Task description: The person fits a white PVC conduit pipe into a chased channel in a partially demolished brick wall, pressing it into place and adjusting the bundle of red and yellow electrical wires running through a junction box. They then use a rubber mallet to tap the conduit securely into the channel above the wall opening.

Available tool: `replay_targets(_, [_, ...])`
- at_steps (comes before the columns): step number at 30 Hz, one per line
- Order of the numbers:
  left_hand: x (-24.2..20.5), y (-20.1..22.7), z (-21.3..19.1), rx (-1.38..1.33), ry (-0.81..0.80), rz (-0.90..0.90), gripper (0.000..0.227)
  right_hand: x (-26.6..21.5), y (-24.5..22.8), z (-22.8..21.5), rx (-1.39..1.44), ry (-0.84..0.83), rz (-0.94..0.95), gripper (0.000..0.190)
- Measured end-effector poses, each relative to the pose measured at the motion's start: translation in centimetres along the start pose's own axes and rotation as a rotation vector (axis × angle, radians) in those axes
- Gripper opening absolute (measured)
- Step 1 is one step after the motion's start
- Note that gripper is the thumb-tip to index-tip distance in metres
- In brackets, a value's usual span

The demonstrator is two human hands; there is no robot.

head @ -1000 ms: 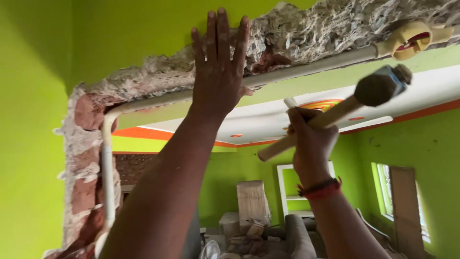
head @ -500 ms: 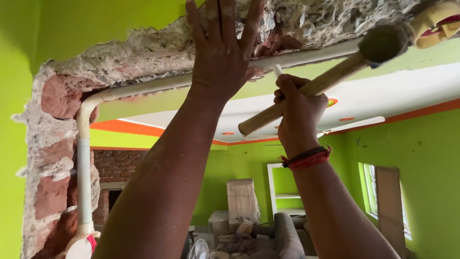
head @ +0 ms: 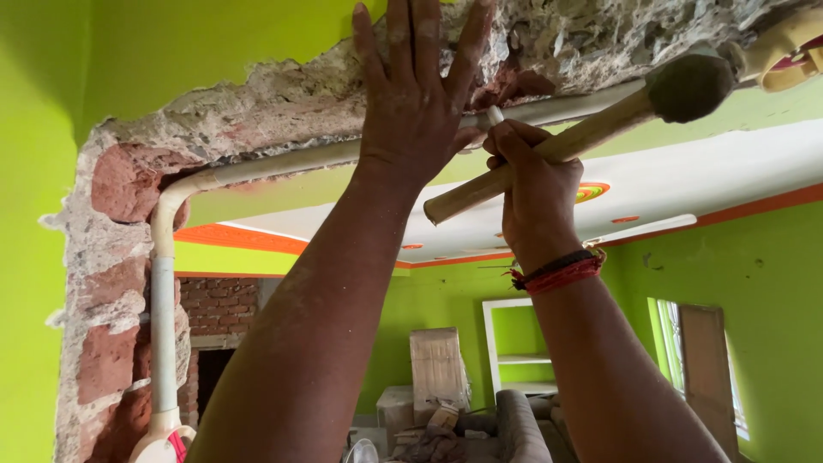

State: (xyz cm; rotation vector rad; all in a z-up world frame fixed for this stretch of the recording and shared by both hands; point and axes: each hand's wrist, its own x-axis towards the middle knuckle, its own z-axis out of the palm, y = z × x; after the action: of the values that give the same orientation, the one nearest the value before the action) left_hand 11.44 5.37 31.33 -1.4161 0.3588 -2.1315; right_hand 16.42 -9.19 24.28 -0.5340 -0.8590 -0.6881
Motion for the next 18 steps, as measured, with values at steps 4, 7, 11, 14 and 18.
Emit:
replay_targets(4, [0.1, 0.2, 1.0, -0.022, 0.094, -0.012, 0.123, 0.5, 0.1, -0.1, -0.040, -0.018, 0.009, 0.012])
replay_targets(7, [-0.1, 0.4, 1.7, 0.016, 0.095, -0.042, 0.114, 0.5, 0.3, 0.1, -0.093, -0.001, -0.008, 0.012])
replay_targets(11, [0.4, 0.6, 0.6, -0.028, 0.062, -0.075, 0.117, 0.8, 0.2, -0.2, -0.184, 0.005, -0.057, 0.013])
replay_targets(14, [0.6, 0.8, -0.1, -0.105, 0.006, -0.084, 0.123, 0.5, 0.2, -0.2, -0.227, 0.005, -0.071, 0.013])
replay_targets(18, [0.3, 1.1, 0.8, -0.064, 0.021, -0.105, 0.119, -0.2, 0.4, 1.0, -0.220, 0.050, -0.096, 0.013])
